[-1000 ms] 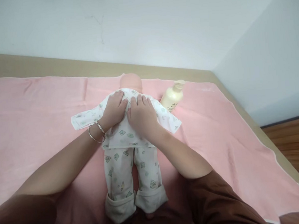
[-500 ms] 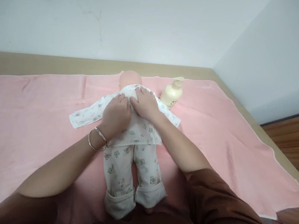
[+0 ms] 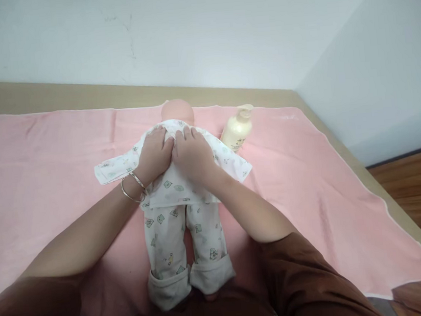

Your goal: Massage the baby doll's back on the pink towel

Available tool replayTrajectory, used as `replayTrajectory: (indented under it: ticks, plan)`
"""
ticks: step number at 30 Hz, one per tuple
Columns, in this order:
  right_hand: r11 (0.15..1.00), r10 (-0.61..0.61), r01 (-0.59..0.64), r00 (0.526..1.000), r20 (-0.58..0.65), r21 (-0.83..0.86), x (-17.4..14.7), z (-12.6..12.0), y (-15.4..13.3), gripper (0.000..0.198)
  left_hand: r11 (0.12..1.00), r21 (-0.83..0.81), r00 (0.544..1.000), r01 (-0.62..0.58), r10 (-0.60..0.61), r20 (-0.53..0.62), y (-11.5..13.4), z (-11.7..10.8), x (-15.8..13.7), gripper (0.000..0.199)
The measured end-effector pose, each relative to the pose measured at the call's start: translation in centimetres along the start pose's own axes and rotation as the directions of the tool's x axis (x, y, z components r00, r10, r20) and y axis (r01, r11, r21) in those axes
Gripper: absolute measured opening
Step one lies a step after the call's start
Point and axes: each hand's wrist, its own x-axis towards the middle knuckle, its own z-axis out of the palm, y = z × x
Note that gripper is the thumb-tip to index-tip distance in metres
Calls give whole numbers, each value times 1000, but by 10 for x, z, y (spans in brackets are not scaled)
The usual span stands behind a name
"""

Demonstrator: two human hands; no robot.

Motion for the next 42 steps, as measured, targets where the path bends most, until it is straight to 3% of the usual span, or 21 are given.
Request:
replayTrajectory:
  ticks: [6, 18, 22, 30, 37, 42]
  plan:
    - [986, 95, -105, 992, 83, 128, 27, 3, 29, 66, 999, -45, 996, -20, 16, -90, -6, 16, -3, 55]
    - [978, 123, -134, 990, 75, 162, 23, -2, 23, 67, 999, -34, 997, 11, -14, -77, 0, 13, -6, 56]
    - [980, 122, -130, 991, 61, 152, 22, -5, 24, 58, 1000, 3, 999, 24, -23, -42, 15, 5, -19, 58]
    - [979, 133, -138, 990, 40, 151, 21, -6, 26, 40, 995, 52, 994, -87, 91, -65, 27, 0, -34, 55]
    - [969, 155, -161, 987, 51, 190, 22, -5, 29, 39, 998, -5, 998, -66, 66, 4, 25, -4, -27, 57]
    - [980, 119, -124, 992, 40, 155, 22, -4, 29, 40, 998, -31, 993, -56, 59, 105, 11, -7, -7, 58]
